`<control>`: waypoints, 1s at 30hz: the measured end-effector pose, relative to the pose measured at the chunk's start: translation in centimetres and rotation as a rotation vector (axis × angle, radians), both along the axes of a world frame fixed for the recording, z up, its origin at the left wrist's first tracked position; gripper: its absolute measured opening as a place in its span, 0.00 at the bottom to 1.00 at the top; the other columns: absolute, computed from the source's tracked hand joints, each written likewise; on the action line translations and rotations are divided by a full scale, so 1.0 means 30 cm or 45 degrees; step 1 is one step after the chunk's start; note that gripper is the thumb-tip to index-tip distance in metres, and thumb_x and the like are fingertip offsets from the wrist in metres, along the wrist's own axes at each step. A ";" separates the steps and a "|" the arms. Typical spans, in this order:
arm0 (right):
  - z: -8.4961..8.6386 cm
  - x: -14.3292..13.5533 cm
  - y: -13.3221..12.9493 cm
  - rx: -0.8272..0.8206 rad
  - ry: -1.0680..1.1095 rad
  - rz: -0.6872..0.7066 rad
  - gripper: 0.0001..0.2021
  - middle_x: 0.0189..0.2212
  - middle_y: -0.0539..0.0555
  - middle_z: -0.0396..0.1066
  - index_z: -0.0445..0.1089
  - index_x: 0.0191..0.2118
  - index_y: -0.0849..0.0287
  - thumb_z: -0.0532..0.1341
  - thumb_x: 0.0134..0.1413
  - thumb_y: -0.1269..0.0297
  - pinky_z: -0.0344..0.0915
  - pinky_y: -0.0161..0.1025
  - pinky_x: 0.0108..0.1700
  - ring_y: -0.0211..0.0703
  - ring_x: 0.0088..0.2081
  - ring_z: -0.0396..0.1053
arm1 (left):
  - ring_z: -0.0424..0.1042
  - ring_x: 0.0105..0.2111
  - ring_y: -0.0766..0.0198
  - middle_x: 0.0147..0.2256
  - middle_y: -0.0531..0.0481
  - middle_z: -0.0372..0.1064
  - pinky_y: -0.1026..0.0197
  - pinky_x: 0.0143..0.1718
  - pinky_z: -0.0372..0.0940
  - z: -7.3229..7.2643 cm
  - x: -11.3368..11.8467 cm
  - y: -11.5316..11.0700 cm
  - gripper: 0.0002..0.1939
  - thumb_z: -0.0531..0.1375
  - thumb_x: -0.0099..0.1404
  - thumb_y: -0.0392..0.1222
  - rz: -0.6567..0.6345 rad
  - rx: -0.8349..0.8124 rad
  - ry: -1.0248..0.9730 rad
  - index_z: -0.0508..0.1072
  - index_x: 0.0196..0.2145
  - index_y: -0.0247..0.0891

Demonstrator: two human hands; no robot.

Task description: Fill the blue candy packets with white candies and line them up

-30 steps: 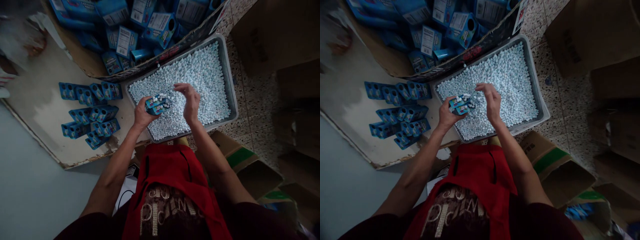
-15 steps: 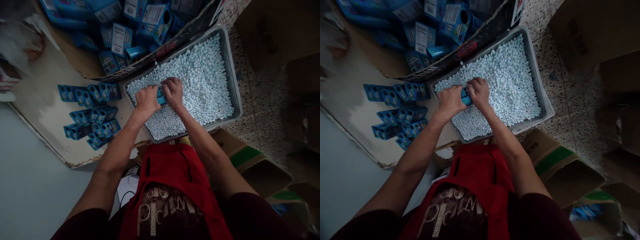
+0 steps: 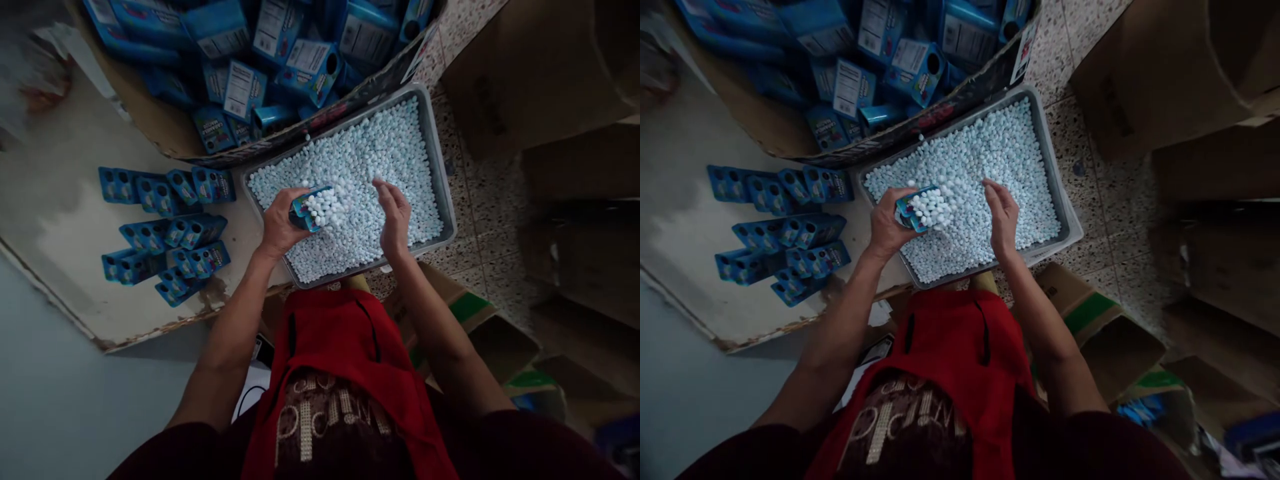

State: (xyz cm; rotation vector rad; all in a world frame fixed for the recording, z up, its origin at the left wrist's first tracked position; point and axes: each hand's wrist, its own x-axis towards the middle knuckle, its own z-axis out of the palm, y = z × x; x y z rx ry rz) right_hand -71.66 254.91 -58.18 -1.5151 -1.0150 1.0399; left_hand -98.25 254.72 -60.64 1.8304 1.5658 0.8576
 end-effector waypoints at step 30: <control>-0.358 -0.153 0.140 0.200 -0.913 0.603 0.28 0.54 0.61 0.75 0.76 0.53 0.53 0.70 0.56 0.37 0.70 0.63 0.65 0.62 0.58 0.70 | 0.76 0.64 0.46 0.64 0.40 0.72 0.42 0.65 0.73 -0.169 -0.117 -0.158 0.40 0.73 0.58 0.68 0.154 -0.210 -0.360 0.65 0.60 0.50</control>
